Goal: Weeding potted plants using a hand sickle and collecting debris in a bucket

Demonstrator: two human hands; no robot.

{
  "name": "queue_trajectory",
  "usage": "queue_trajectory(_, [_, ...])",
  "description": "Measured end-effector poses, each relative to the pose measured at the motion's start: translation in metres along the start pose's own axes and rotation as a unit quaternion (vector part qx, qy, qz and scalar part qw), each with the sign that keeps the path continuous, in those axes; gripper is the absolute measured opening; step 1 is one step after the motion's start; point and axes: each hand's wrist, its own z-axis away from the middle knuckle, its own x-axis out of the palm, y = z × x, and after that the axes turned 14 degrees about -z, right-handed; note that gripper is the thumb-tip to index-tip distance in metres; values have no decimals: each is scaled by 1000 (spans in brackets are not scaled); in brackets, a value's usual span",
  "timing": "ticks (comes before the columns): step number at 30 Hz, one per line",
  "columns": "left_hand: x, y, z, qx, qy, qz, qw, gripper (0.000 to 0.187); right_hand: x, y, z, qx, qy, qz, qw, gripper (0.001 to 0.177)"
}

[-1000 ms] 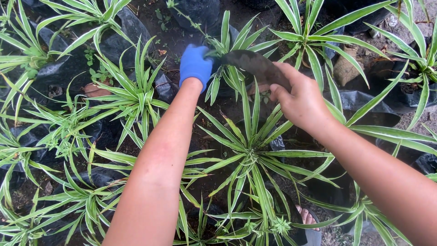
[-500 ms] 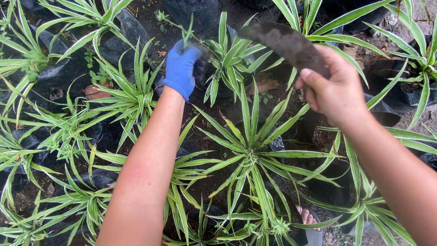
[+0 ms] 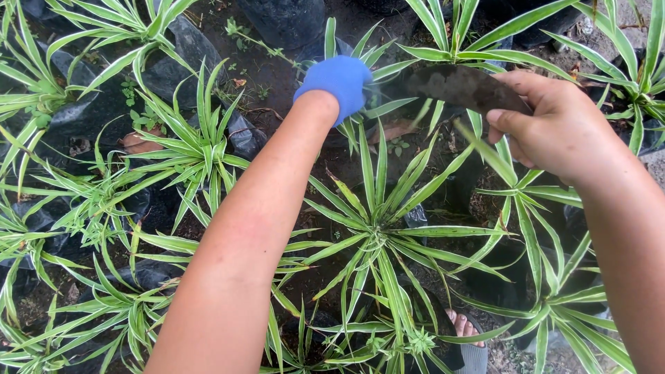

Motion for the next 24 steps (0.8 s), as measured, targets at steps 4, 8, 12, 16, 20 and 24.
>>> queue_trajectory(4, [15, 6, -24, -63, -24, -116, 991, 18, -7, 5, -3, -16, -34, -74, 997, 42])
queue_trajectory(8, [39, 12, -40, -111, 10, -111, 987, 18, -8, 6, -4, 2, -44, -72, 996, 40])
queue_trajectory(12, [52, 18, -37, -151, 15, -111, 982, 47, -13, 10, -6, -7, -38, -65, 997, 48])
queue_trajectory(16, [63, 21, -42, -156, 94, 43, 982, 15, -15, 13, -8, -21, -33, -92, 995, 44])
queue_trajectory(20, [65, 24, -36, -169, 146, 136, 965, 17, -17, 18, -9, -39, -33, -105, 993, 45])
queue_trajectory(24, [74, 10, -34, -144, 177, 49, 972, 7, -23, 23, -11, -30, -36, -119, 992, 45])
